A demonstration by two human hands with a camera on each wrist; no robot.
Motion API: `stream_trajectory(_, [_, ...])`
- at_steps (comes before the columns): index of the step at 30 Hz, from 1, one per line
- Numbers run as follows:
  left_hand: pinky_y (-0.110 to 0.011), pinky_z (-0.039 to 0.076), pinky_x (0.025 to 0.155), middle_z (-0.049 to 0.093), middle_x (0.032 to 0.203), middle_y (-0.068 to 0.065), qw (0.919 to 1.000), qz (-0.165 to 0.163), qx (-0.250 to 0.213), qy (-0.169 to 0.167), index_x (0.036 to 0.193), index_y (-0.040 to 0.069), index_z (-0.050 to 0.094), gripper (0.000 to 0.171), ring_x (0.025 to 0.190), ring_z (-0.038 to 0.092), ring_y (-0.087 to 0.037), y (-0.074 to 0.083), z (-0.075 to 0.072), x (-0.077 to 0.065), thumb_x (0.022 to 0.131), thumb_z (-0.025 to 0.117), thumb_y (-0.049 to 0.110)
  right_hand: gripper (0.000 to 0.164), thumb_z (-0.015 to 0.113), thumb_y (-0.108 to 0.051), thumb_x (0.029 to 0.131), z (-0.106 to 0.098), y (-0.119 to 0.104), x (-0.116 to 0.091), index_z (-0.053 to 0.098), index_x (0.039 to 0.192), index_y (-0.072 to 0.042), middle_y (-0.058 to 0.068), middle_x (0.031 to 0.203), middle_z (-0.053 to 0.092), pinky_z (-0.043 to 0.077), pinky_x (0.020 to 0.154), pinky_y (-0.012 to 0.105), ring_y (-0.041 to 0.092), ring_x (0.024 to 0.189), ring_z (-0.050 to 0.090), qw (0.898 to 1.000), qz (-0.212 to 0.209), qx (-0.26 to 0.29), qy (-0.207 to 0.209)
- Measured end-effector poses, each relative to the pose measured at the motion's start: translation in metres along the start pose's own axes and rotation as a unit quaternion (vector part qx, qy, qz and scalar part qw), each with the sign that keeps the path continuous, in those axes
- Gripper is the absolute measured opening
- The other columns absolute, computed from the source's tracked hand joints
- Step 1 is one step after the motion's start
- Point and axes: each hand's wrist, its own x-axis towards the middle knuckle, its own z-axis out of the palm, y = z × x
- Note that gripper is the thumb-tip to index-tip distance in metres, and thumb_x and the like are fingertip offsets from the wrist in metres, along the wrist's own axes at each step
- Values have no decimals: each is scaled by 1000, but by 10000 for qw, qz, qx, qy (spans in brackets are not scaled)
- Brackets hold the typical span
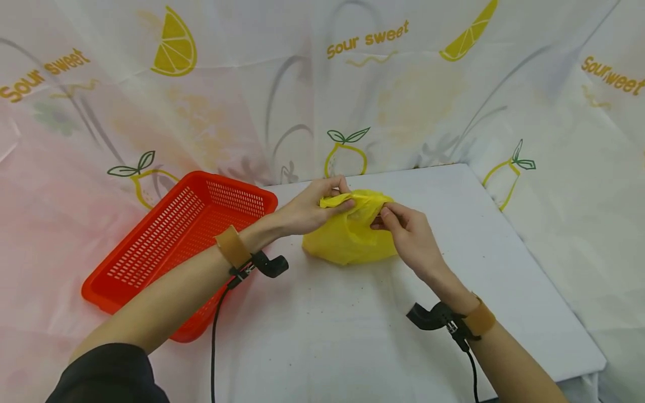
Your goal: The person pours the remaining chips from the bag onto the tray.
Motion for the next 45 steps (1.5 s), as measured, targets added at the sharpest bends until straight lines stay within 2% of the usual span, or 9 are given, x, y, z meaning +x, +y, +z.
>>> stream_trajectory(4, [-29, 38, 73, 60, 85, -10, 9995, 101, -185, -243, 91, 4, 47, 17, 86, 57, -20, -2, 1, 0, 95, 59, 15, 36, 44, -23, 103, -1, 0, 1, 55, 130, -2, 12, 124, 60, 51, 90, 29, 22, 103, 66, 9961, 449, 705, -289])
stream_trajectory(8, [-26, 34, 64, 59, 81, -11, 9986, 217, -266, -411, 92, 5, 45, 17, 80, 58, -20, -11, 3, 3, 95, 59, 14, 41, 46, -25, 102, -4, -1, 3, 52, 132, 2, 12, 133, 53, 50, 93, 29, 23, 112, 61, 9832, 881, 1475, -624])
stream_trajectory(15, [-31, 36, 71, 61, 79, -4, 9989, 396, -44, -262, 91, 10, 48, 19, 82, 57, -16, -28, 2, 8, 93, 63, 23, 50, 55, -18, 98, -10, 1, 6, 41, 137, 9, 16, 141, 41, 47, 97, 29, 23, 120, 53, 9418, 1379, 2952, -826])
stream_trajectory(19, [-35, 38, 85, 65, 79, 1, 9984, 521, 171, -111, 88, 14, 54, 18, 90, 54, -14, -29, 0, 8, 90, 66, 27, 53, 57, -17, 96, -10, 1, 6, 39, 140, 8, 13, 143, 37, 46, 98, 29, 22, 121, 51, 9307, 1567, 3217, -756])
stream_trajectory(26, [-34, 41, 90, 70, 84, 8, 9978, 517, 403, 119, 87, 18, 62, 13, 94, 53, -12, -30, -3, 8, 87, 70, 28, 51, 59, -13, 95, -11, 2, 7, 41, 138, 8, 13, 142, 40, 47, 97, 28, 20, 118, 53, 9261, 1714, 3314, -562])
stream_trajectory(29, [-32, 44, 90, 70, 88, 4, 9975, 447, 500, 238, 89, 15, 67, 9, 93, 56, -12, -17, -3, 4, 86, 71, 22, 52, 60, -12, 94, -11, 2, 7, 42, 138, 9, 14, 141, 41, 47, 97, 29, 20, 117, 55, 9261, 1690, 3336, -495])
stream_trajectory(33, [-31, 47, 89, 71, 90, 1, 9976, 266, 526, 352, 93, 10, 73, 11, 93, 59, -12, -3, -4, -2, 84, 74, 15, 52, 63, -11, 92, -10, 3, 7, 45, 136, 9, 17, 141, 43, 48, 95, 30, 21, 115, 58, 9349, 1534, 3187, -311])
stream_trajectory(38, [-29, 51, 87, 73, 93, 4, 9981, 237, 298, 488, 96, 10, 77, 15, 93, 63, -10, 0, -6, -5, 82, 76, 14, 51, 66, -12, 90, -11, 3, 4, 50, 132, 9, 19, 137, 46, 50, 92, 30, 21, 108, 62, 9481, 1458, 2825, -77])
stream_trajectory(45, [-21, 51, 68, 74, 97, 5, 9978, 43, 37, 659, 100, 14, 77, 20, 88, 65, -9, -15, -7, -1, 81, 76, 16, 51, 68, -13, 88, -13, 4, -1, 52, 129, 12, 21, 133, 48, 51, 89, 31, 20, 100, 67, 9539, 1547, 2567, 142])
